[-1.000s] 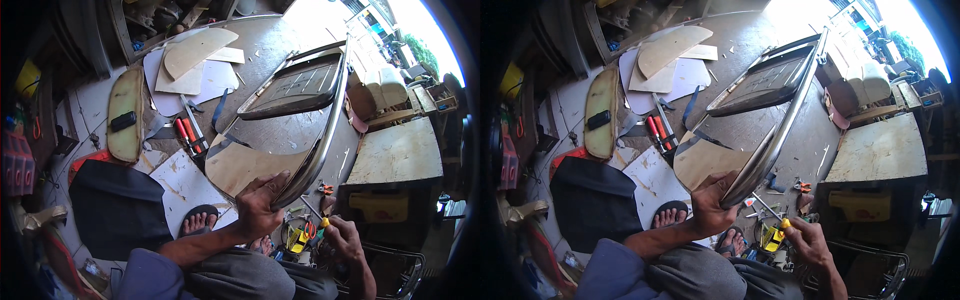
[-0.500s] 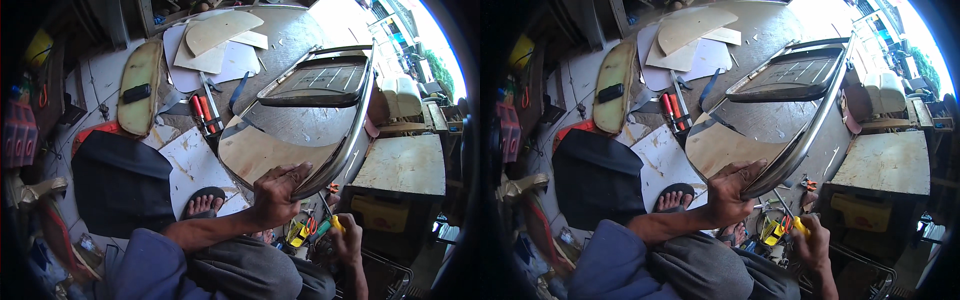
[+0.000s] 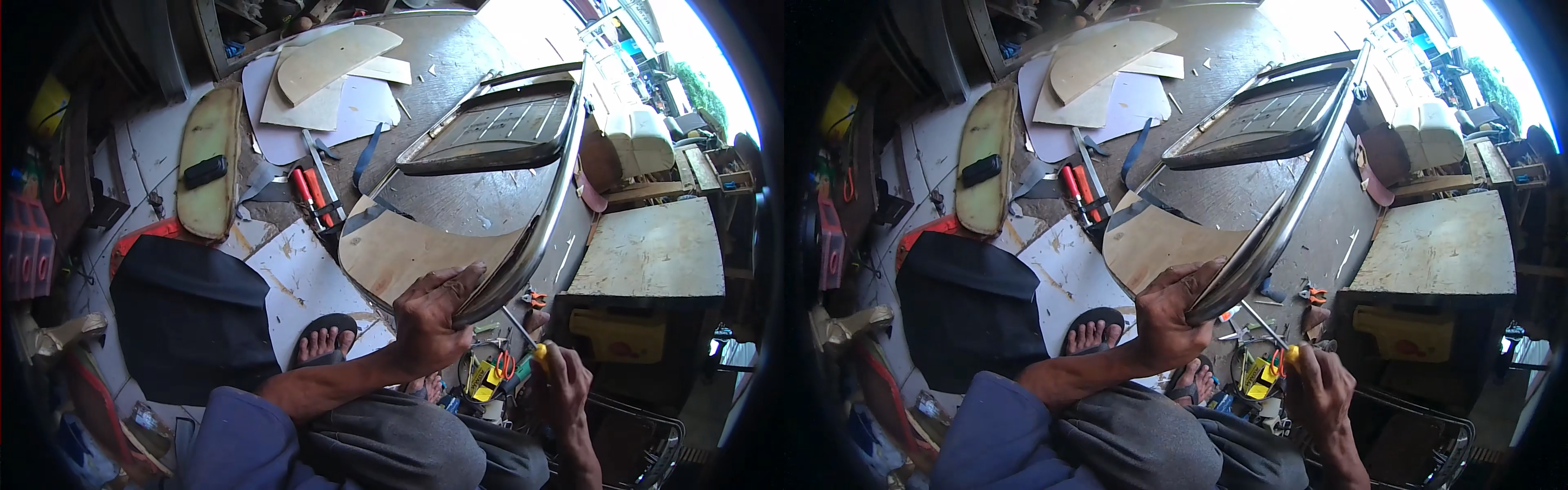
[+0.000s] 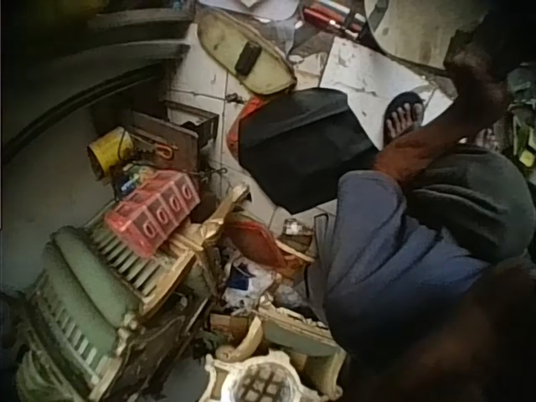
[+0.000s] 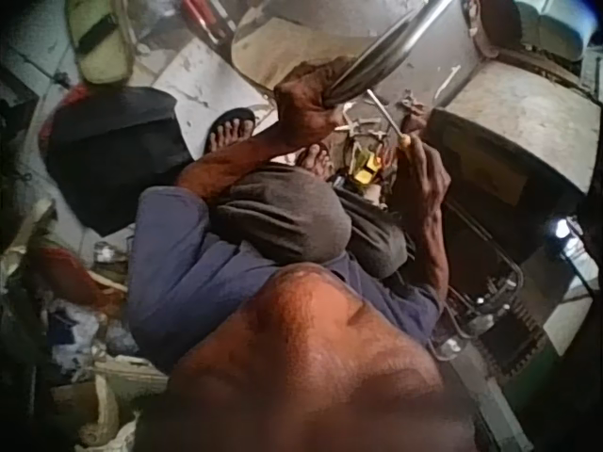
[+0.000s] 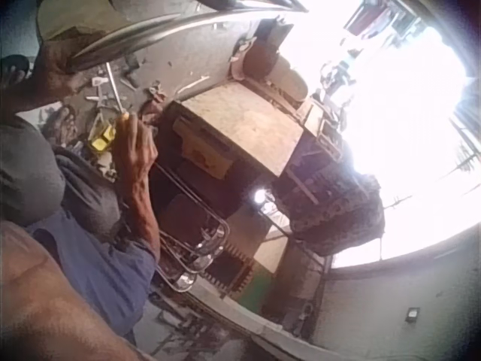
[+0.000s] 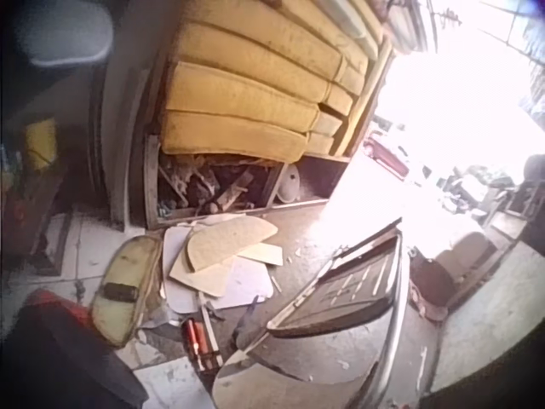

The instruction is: The person assembles a chair seat by positioning a wooden board onto a metal frame and securing it with a screwdriver.

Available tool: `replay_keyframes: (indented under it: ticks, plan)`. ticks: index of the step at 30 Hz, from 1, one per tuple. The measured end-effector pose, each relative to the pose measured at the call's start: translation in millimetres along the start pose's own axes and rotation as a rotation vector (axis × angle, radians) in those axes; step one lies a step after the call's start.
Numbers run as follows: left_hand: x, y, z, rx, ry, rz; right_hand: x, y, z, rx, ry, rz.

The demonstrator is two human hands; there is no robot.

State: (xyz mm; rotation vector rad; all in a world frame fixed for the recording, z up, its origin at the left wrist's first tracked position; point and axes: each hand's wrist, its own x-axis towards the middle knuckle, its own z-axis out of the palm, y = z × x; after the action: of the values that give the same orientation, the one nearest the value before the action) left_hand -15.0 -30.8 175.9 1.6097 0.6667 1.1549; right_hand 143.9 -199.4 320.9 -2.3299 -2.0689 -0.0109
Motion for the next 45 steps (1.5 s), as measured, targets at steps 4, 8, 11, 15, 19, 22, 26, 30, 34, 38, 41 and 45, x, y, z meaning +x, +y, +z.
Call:
replay_keyframes:
  ticks: [4, 8, 11, 15, 19, 22, 26, 30, 34, 38, 41, 45]
  plan:
    - [-1.2, -1.8, -2.3, 0.033, 0.014, 0.024, 2.4, 6.3, 5.5, 0.380, -0.193, 0.262]
    - [-3.0, -0.4, -3.5, 0.027, 0.023, 0.032, 11.1, 9.4, -9.4, 0.810, -0.360, 0.551]
    - [-2.1, 0.1, -3.0, 0.041, 0.024, 0.039, 0.6, 5.7, 10.5, 0.174, 0.035, -0.001]
    - [-0.9, 1.4, -3.8, 0.034, 0.019, 0.051, -5.3, 11.6, 12.0, 0.333, -0.113, 0.262]
    - [1.4, -1.8, -4.4, 0.029, 0.023, 0.061, -5.7, 12.2, -5.3, 1.172, -0.445, 0.825]
    - [0.9, 0.5, -5.9, 0.033, 0.021, 0.044, 5.6, 2.8, 5.4, 0.433, -0.108, 0.184]
    - [0.7, 1.2, -4.6, 0.010, 0.014, 0.046, 2.4, 6.6, 14.1, 0.123, 0.043, 0.046]
    - [-0.8, -1.5, -8.1, 0.030, -0.010, 0.029, 5.3, 0.5, -5.5, 1.008, -0.415, 0.743]
    - [-2.2, -3.5, -4.4, -0.012, -0.031, 0.019, -3.9, 10.9, 14.4, 0.584, -0.145, 0.375]
    - [-1.1, -3.0, -8.5, -0.044, -0.064, 0.019, -15.9, 6.2, 30.0, 0.201, 0.033, 0.161]
    - [-4.3, -3.9, -6.4, -0.049, -0.087, 0.007, -22.5, 4.3, 37.2, 0.094, 0.065, 0.108]
    - [3.5, 5.3, -12.9, -0.127, -0.135, -0.255, -22.7, 1.0, 31.3, 0.104, 0.042, 0.137]
